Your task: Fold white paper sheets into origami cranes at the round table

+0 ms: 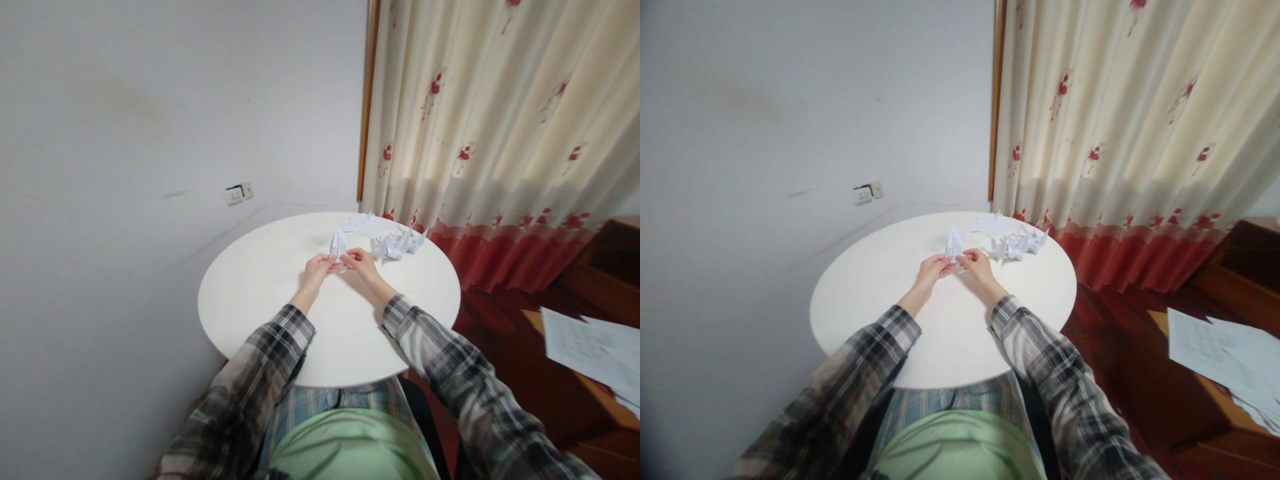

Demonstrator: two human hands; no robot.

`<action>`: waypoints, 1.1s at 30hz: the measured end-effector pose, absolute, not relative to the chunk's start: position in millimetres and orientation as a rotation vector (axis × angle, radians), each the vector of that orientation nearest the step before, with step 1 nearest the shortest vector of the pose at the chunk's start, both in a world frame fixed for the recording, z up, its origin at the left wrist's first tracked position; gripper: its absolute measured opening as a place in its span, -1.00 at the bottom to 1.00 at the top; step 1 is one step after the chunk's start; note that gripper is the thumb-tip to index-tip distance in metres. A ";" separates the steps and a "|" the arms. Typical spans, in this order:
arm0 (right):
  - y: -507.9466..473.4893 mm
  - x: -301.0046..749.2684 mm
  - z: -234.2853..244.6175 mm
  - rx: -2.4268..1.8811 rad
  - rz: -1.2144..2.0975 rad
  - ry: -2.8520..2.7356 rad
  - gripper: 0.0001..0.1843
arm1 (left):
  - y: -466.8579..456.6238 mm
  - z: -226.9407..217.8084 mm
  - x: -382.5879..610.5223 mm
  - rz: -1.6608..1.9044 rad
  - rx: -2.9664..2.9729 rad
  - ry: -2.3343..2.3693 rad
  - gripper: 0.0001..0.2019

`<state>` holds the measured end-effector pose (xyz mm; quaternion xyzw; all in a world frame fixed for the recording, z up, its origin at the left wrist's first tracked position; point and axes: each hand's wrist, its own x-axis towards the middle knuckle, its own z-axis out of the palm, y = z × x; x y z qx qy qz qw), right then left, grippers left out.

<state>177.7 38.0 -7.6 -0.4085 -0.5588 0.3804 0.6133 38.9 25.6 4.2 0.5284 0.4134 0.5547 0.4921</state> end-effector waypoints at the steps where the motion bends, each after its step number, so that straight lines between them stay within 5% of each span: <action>1: 37.2 177.2 -8.0 -0.950 0.894 -1.310 -0.69 | 25.7 4.5 38.5 1.369 1.287 1.011 -0.69; 21: 27.3 179.3 -1.6 -0.955 0.836 -1.362 -0.74 | 22.4 4.2 36.4 1.336 1.308 1.022 -0.78; 33: 27.9 180.5 0.0 -0.928 0.921 -1.370 -0.71 | 27.7 3.4 39.6 1.381 1.260 0.847 -0.60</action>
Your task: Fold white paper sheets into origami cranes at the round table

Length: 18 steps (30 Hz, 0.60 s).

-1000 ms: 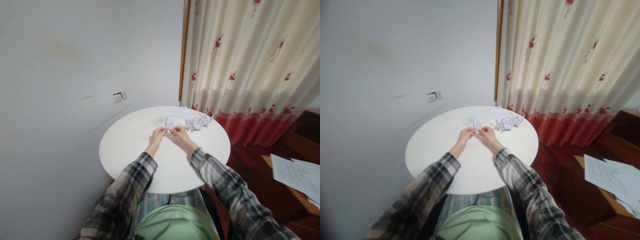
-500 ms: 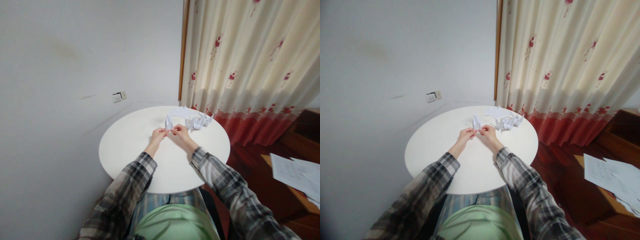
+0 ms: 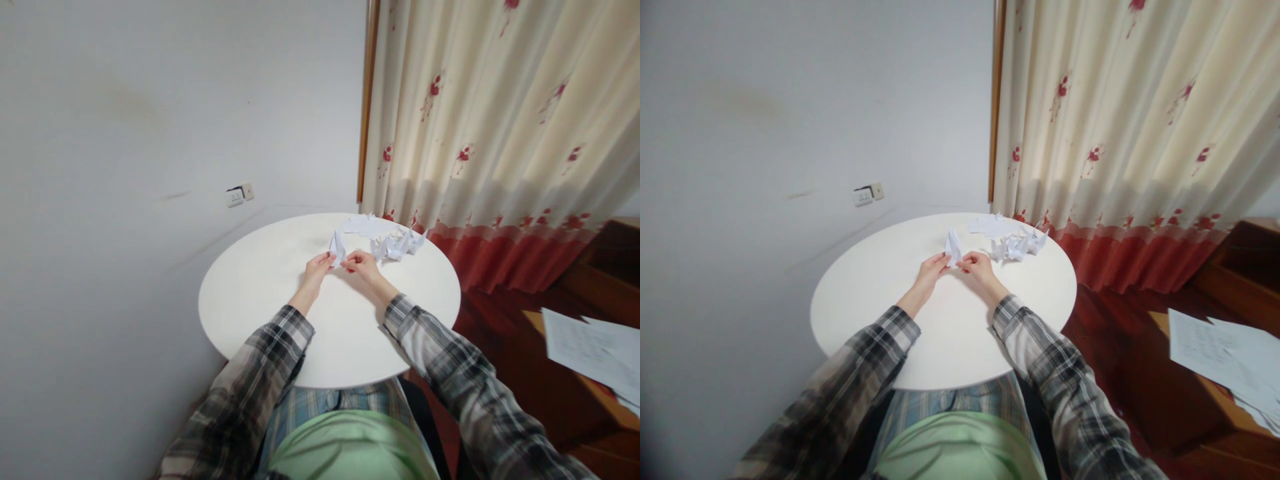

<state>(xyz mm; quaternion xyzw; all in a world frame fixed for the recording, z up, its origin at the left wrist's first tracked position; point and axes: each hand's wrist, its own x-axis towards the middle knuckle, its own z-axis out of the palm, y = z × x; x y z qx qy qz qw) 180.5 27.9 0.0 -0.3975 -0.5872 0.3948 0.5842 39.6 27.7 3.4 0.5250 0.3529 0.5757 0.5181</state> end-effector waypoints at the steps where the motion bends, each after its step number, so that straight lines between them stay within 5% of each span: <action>1: 27.7 180.6 -0.1 -0.927 0.933 -1.373 -0.71 | 28.1 3.1 39.5 1.392 1.252 0.844 -0.59; 18: 29.5 179.0 -2.8 -0.901 1.031 -1.324 -0.69 | 31.1 1.1 37.3 1.429 1.207 0.947 -0.65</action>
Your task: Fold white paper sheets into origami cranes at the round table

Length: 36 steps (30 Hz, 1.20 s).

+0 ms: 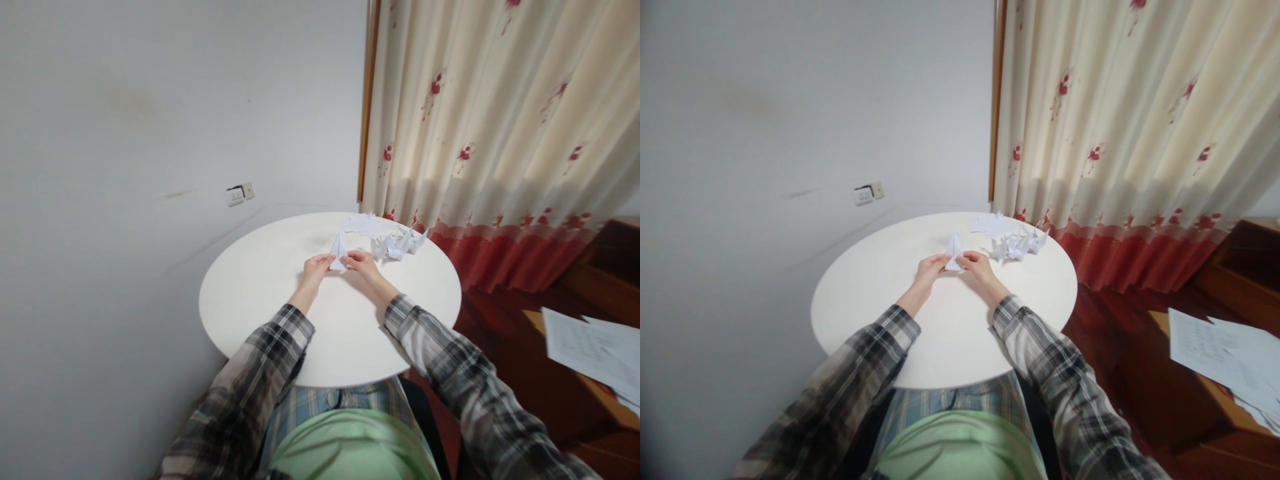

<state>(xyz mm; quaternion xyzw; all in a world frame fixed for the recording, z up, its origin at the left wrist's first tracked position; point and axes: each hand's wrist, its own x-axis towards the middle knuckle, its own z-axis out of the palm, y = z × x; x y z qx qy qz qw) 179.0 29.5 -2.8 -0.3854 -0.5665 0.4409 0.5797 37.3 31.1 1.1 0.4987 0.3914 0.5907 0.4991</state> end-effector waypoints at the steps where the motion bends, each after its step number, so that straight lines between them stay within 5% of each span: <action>1: 29.9 179.9 -2.7 -0.900 1.020 -1.314 -0.69 | 30.7 1.2 37.5 1.423 1.210 0.945 -0.65; 25: 31.3 184.2 -1.1 -0.865 0.962 -1.334 -0.81 | 27.4 -2.5 36.6 1.058 1.326 0.876 -0.60; 36: 30.5 179.0 -7.6 -0.662 1.517 -1.377 -0.64 | 22.8 0.2 39.6 0.885 1.443 0.911 -0.66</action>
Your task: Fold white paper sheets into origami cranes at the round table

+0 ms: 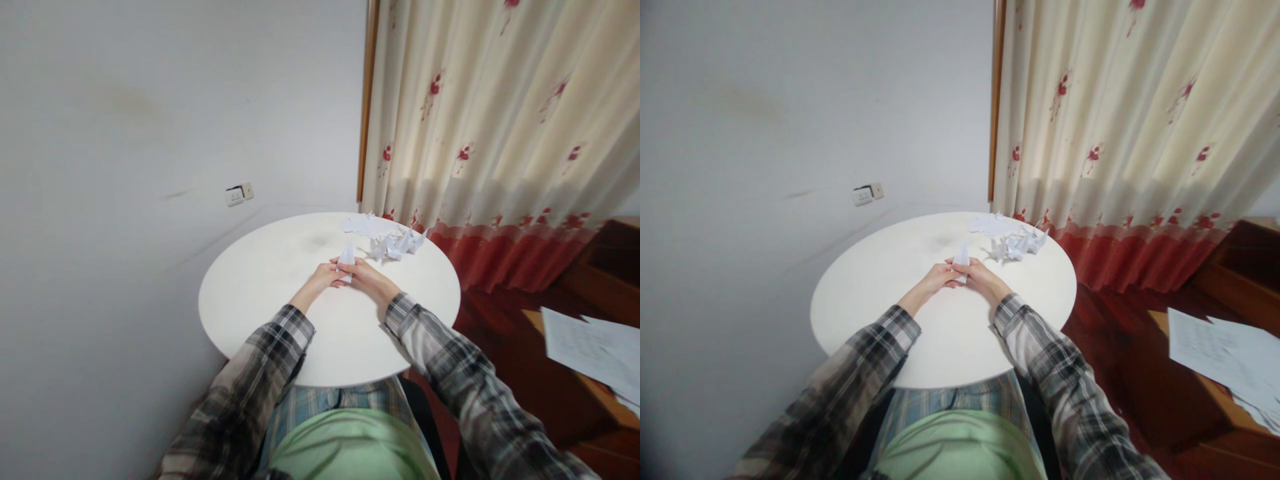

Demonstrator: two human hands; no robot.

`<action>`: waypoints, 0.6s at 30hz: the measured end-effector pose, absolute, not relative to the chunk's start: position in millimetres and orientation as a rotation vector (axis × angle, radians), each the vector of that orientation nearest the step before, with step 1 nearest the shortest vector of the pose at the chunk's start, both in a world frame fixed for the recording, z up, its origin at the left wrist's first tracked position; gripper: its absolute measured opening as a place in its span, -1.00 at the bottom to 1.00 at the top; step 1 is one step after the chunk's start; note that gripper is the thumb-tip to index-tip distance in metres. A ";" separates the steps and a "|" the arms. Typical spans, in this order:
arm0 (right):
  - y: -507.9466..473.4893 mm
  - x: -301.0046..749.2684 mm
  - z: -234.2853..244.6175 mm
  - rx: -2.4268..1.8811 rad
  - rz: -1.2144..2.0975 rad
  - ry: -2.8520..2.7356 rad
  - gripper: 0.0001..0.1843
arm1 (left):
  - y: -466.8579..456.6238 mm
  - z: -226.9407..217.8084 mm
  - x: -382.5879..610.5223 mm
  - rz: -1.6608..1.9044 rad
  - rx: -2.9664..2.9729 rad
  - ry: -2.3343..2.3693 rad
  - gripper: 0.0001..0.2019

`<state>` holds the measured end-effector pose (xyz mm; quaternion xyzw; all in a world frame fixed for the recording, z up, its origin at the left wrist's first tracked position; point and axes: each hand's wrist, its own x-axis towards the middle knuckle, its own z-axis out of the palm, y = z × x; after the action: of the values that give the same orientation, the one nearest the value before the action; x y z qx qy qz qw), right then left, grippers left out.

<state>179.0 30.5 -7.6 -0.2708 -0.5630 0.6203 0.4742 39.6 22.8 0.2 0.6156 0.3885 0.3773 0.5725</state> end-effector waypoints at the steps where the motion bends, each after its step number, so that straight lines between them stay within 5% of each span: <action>1: 30.9 179.5 -8.3 -0.661 1.535 -1.368 -0.64 | 22.2 0.7 39.3 0.876 1.450 0.914 -0.66; 18: 29.3 180.2 -11.7 -0.708 1.459 -1.377 -0.67 | 24.8 -1.5 41.2 0.802 1.491 0.938 -0.62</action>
<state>180.2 29.3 -11.7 -0.2908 -0.5659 0.5995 0.4856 41.2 24.8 -1.5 0.6346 0.3990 0.3415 0.5670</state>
